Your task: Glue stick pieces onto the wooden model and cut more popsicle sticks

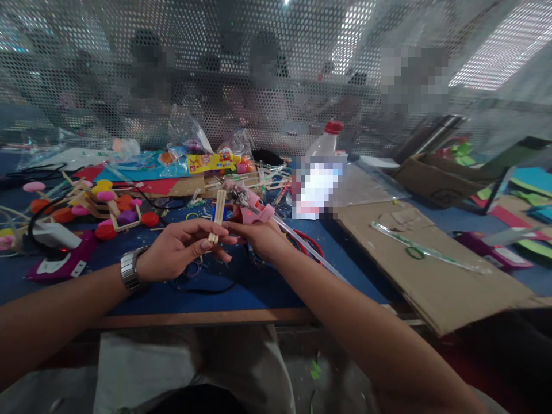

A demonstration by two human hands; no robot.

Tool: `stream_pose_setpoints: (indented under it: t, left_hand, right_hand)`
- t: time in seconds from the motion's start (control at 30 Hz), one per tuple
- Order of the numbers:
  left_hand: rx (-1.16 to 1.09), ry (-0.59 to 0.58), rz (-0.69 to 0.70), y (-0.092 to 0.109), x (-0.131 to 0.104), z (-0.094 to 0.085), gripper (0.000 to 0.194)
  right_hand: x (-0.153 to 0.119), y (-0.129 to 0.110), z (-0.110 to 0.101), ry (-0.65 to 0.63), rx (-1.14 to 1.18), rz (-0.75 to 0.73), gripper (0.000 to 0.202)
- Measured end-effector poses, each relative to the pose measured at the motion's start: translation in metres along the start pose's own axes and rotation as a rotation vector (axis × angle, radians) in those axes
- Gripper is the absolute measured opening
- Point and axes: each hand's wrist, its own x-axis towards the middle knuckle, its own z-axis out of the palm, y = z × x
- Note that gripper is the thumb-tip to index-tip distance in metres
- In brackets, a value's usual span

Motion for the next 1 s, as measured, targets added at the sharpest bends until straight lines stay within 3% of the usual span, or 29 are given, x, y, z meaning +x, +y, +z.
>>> stream_pose_setpoints:
  t: [1.0]
  left_hand:
    - [-0.028,0.007,0.019,-0.0009,-0.0002,-0.0008,0.024]
  right_hand:
    - [0.0005,0.0014,-0.0012,0.032,0.006,0.031,0.055]
